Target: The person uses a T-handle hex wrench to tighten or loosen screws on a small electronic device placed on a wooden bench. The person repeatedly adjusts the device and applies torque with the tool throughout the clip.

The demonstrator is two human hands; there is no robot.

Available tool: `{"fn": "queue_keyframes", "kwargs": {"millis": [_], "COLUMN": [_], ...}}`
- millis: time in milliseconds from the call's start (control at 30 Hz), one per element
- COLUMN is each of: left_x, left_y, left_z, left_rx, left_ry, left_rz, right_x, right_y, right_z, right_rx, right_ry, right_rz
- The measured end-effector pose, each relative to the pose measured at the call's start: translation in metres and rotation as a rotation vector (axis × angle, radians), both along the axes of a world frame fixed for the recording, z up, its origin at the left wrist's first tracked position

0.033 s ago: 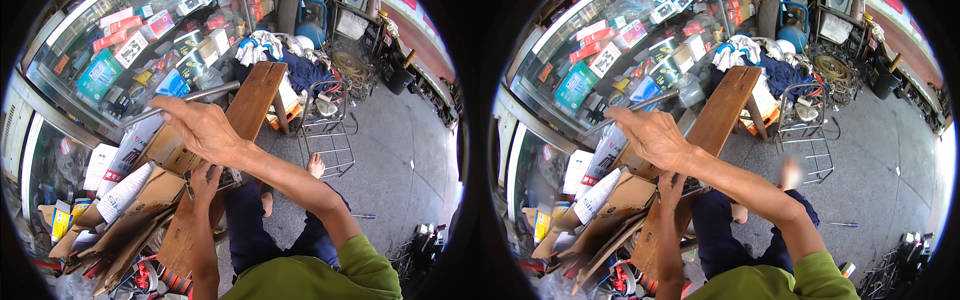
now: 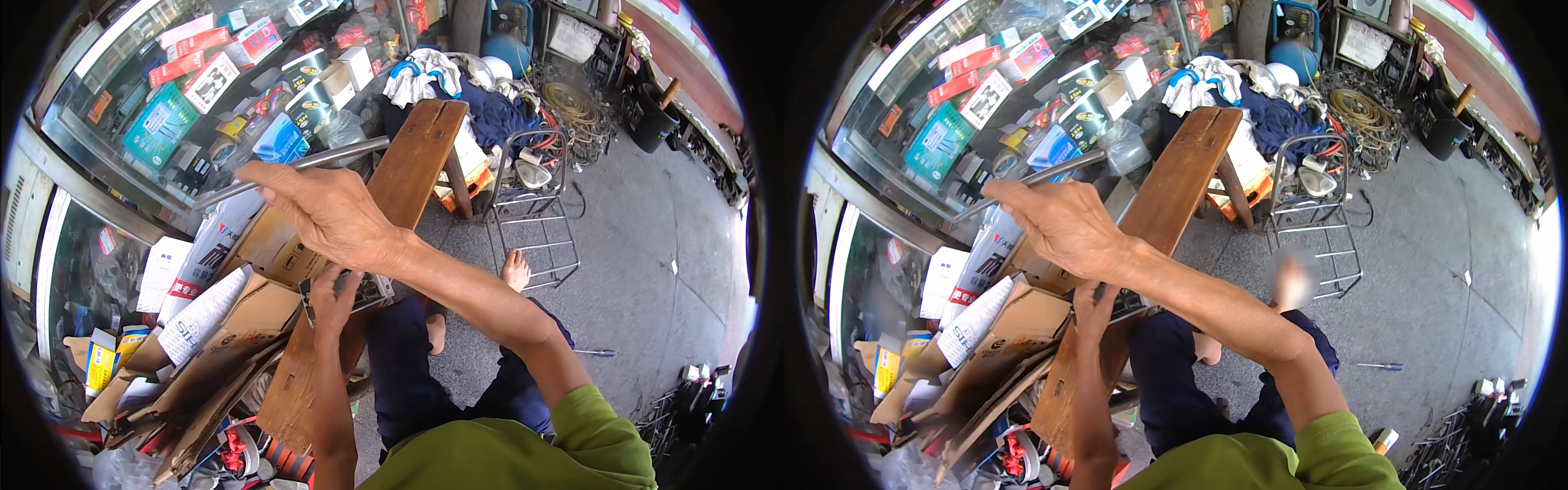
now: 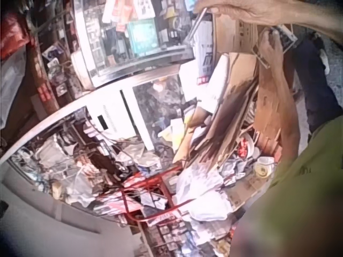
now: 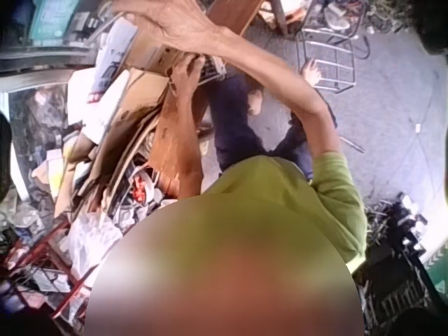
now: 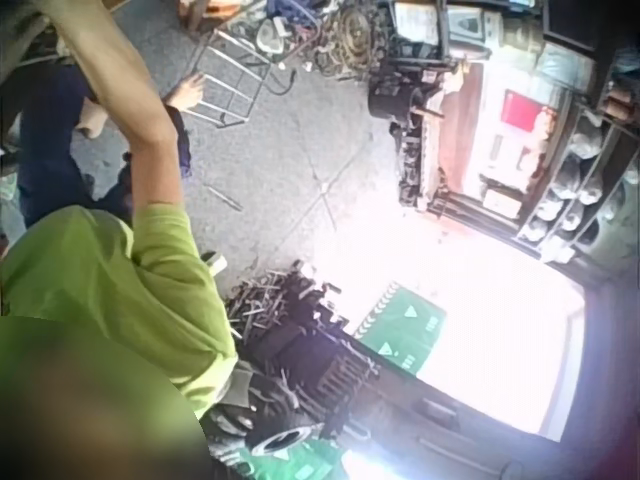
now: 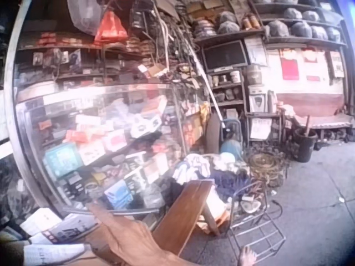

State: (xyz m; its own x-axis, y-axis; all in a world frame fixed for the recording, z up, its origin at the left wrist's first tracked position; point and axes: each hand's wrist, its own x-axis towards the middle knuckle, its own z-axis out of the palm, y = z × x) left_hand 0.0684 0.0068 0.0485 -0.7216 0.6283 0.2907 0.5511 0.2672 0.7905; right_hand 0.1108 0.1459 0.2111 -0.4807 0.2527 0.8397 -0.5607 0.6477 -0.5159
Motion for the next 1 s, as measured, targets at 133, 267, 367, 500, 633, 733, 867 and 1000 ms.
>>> {"fn": "queue_keyframes", "kwargs": {"millis": [133,267,367,500,633,733,867,1000], "left_x": [0.006,0.005,-0.001,-0.001,-0.007,-0.006,-0.005,-0.009], "left_y": [0.003,0.012,0.025,0.037,0.032,0.023,0.015,0.007], "left_z": [0.028,0.058,0.071,0.074,0.086,0.096,0.107,0.102], "left_rx": [0.476,0.6,0.674,0.514,0.484,0.408,0.364,0.289], "left_ry": [-0.278,-0.031,0.221,0.379,0.192,0.074,0.018,-0.077], "left_rz": [-0.009,0.113,0.062,0.216,0.088,0.016,0.008,0.026], "right_x": [0.009,0.009,0.011,0.023,0.031,0.026,0.014,0.005], "right_y": [0.001,0.0,0.013,0.03,0.045,0.055,0.057,0.045], "right_z": [-0.005,-0.002,0.003,0.006,0.003,0.0,-0.006,-0.011], "right_rx": [0.07,0.134,0.234,0.387,0.372,0.232,0.088,0.051], "right_ry": [-0.026,0.009,-0.029,-0.179,-0.283,-0.33,-0.345,-0.319], "right_rz": [-0.013,-0.007,0.035,0.115,0.24,0.286,0.302,0.248]}}
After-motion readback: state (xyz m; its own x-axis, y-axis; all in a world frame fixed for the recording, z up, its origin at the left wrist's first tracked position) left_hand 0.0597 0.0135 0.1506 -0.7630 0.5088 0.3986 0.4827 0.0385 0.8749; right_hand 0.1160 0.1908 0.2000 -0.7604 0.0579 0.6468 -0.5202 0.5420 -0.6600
